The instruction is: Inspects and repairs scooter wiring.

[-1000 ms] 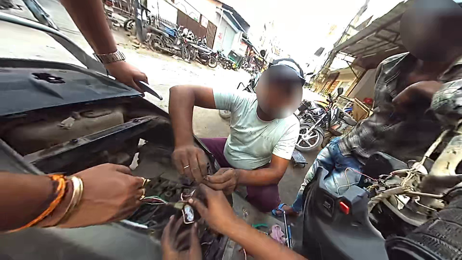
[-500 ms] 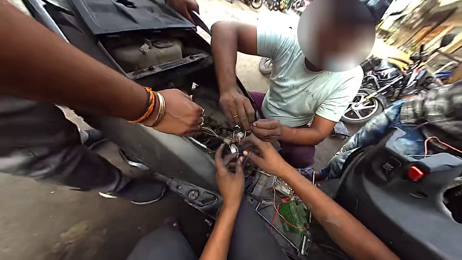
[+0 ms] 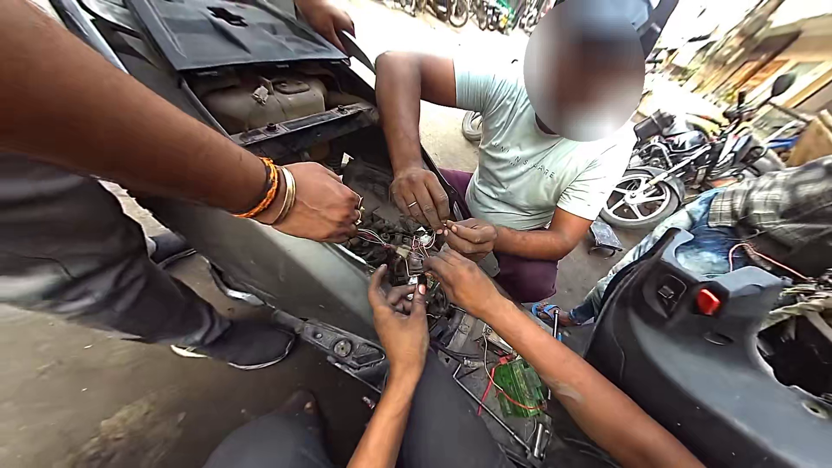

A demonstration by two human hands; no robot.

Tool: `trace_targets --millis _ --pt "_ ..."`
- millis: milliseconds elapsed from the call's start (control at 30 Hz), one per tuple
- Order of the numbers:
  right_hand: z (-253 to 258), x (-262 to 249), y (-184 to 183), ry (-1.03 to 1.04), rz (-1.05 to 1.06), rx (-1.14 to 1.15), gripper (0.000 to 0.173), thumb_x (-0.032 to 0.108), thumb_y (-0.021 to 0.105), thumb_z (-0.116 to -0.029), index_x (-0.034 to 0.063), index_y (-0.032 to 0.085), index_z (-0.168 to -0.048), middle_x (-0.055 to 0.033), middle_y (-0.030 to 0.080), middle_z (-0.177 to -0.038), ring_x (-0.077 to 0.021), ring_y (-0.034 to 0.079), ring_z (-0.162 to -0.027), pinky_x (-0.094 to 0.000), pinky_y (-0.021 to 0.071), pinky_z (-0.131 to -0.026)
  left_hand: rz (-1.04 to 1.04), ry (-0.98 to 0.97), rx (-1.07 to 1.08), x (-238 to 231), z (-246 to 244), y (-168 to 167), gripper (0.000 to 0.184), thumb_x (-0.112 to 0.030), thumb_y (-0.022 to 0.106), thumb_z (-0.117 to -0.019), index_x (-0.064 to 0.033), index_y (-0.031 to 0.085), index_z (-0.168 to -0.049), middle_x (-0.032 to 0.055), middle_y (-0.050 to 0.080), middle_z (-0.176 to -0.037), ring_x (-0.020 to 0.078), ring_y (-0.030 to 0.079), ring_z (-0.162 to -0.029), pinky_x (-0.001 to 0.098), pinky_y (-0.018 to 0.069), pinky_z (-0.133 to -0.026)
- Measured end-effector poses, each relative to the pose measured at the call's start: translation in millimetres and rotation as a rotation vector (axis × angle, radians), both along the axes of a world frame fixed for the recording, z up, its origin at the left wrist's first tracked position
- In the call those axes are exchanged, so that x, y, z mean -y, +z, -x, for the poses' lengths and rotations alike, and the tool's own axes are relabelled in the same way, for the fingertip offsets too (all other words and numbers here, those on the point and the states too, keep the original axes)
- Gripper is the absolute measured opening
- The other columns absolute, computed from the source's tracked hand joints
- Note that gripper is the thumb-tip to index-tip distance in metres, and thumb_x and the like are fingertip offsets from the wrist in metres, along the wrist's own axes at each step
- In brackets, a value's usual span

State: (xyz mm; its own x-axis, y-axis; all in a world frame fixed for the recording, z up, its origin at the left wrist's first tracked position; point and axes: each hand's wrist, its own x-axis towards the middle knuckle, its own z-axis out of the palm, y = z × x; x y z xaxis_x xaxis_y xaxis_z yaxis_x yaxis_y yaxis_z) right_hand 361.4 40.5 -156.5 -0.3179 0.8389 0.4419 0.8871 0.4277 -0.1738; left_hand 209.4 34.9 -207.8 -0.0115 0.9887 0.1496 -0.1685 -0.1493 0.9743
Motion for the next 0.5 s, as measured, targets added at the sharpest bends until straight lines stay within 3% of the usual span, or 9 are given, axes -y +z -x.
trace_targets --millis 67,167,267,367,500 --pt "-0.7 0.9 -1.4 0.003 -0.034 -0.005 0.013 0.002 0.06 -0.0991 0.002 0.07 -0.108 -0.014 0.07 -0.101 -0.0286 0.068 -0.101 -0.0394 0.0565 -0.094 0.047 0.0 0.059 1.4 3.0 8.3 0.074 -0.004 0.074 -0.0916 -0.0133 0.033 -0.153 0.0013 0.071 -0.089 0.0115 0.055 -0.054 0.0288 0.0485 -0.049" --pt "-2.2 2.6 -1.5 0.014 -0.074 -0.003 0.015 0.001 0.059 -0.099 0.0015 0.071 -0.108 -0.0148 0.07 -0.102 -0.0285 0.068 -0.102 -0.0385 0.0561 -0.095 0.214 0.001 0.193 0.3 8.1 23.5 0.072 -0.003 0.074 -0.0916 -0.0132 0.035 -0.15 0.0058 0.073 -0.088 0.0138 0.062 -0.055 0.0281 0.051 -0.046" --pt "-2.5 3.7 0.0 0.013 -0.096 0.014 0.017 -0.002 0.057 -0.0984 0.0013 0.071 -0.108 -0.0146 0.07 -0.104 -0.0282 0.068 -0.105 -0.0379 0.0551 -0.098 0.306 0.002 0.399 -3.0 12.7 33.9 0.063 0.0 0.068 -0.0955 -0.0114 0.037 -0.15 0.0096 0.071 -0.088 0.0118 0.056 -0.048 0.0247 0.0463 -0.042" --pt "-3.3 6.1 -2.7 0.003 -0.118 0.008 0.017 -0.001 0.059 -0.0975 0.0002 0.071 -0.109 -0.0153 0.071 -0.107 -0.029 0.067 -0.111 -0.0388 0.0548 -0.1 0.212 -0.099 0.497 -7.2 17.6 35.7 0.065 0.002 0.057 -0.0995 -0.0145 0.031 -0.156 0.0123 0.074 -0.106 0.0097 0.051 -0.045 0.0218 0.043 -0.04" --pt "-4.6 8.3 -9.0 -0.016 -0.135 -0.052 0.015 0.004 0.062 -0.0969 0.0023 0.072 -0.108 -0.0119 0.071 -0.108 -0.0258 0.067 -0.112 -0.0376 0.0554 -0.1 -0.015 -0.204 0.386 -13.8 16.0 23.2 0.077 0.002 0.061 -0.0959 -0.0183 0.025 -0.161 0.0095 0.071 -0.129 0.0147 0.058 -0.05 0.0249 0.0458 -0.041"
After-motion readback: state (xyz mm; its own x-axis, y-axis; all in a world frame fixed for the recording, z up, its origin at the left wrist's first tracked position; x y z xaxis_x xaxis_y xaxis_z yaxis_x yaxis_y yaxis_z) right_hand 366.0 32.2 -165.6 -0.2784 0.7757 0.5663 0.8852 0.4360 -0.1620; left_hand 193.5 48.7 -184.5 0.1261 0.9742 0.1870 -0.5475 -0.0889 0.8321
